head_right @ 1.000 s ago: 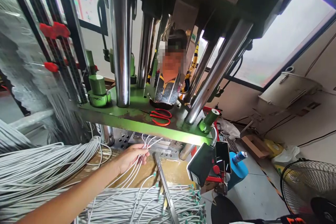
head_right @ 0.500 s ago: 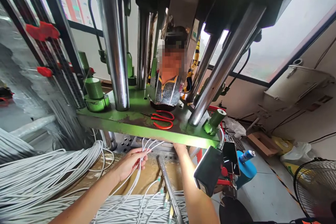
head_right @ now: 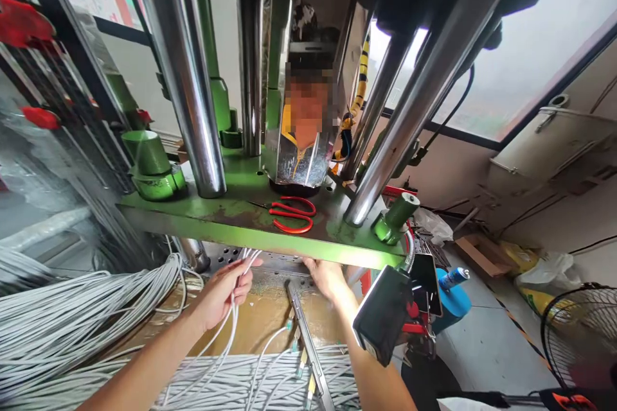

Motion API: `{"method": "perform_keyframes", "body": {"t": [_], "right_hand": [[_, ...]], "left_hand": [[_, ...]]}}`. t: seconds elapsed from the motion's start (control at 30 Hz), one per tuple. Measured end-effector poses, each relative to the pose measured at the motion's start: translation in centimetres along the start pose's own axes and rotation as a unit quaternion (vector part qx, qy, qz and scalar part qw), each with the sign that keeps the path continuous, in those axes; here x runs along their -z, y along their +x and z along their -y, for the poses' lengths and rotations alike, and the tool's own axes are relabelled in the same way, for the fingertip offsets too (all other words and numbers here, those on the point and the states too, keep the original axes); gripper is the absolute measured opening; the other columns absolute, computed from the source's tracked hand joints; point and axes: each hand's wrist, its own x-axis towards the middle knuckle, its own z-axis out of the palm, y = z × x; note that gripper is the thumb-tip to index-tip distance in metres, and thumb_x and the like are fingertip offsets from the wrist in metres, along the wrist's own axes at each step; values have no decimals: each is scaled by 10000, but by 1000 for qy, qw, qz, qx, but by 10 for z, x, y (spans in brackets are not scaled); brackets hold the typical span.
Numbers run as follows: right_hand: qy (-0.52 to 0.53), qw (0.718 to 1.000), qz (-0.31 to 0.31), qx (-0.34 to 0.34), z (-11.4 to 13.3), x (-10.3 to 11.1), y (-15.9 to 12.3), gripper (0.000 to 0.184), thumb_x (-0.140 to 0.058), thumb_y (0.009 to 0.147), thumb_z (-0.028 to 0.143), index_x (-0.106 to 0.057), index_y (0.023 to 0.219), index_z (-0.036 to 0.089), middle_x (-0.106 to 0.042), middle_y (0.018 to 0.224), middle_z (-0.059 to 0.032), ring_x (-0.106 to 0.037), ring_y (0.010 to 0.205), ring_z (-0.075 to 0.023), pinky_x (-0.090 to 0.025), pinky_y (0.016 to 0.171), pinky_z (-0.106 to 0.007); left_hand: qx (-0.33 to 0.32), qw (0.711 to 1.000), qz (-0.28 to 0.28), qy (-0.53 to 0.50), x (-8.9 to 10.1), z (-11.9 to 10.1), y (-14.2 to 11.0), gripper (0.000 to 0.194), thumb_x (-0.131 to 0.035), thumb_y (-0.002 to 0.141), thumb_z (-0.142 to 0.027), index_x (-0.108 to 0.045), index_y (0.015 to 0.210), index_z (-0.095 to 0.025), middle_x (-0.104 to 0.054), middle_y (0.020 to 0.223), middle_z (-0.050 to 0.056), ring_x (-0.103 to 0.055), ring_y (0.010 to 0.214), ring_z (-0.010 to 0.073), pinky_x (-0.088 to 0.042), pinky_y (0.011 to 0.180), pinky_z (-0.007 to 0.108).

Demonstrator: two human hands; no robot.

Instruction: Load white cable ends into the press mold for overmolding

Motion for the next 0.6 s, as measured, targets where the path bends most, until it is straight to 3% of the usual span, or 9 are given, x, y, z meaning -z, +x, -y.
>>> {"method": "perform_keyframes", "body": {"t": [0.07,0.2,0.4,0.6], "right_hand": [[0,1000,10,-3,6,6,-18,233,-553,908,383,-647,986,186,-677,990,-42,-618,949,-196,-458,889,-360],[-2,999,7,-44,10,16,-65,347,-444,933,457,-628,806,192,-627,694,-17,-589,692,-186,-432,673,-308],[55,996,11,-75,3,15,-125,334,-374,956,426,-629,918,213,-665,841,-39,-600,798,-199,-446,743,-317],[79,990,-13,-114,5,17,-150,346,-421,929,430,-635,777,205,-666,782,-46,-570,747,-205,-418,702,-318]], "left_hand": [[17,1000,16,18,5,-11,-15,422,-749,694,-398,-624,975,-109,-323,531,-102,-210,387,19,-156,345,138],[96,990,76,76,12,-26,-50,473,-800,640,-456,-620,916,-116,-335,557,-94,-162,415,11,-100,351,139],[145,969,121,159,4,-20,-81,535,-779,631,-574,-590,887,-144,-342,590,-85,-128,453,17,-69,382,149],[155,961,138,181,-5,-11,-95,533,-754,650,-592,-565,892,-157,-343,605,-85,-139,460,24,-60,395,163]]}}
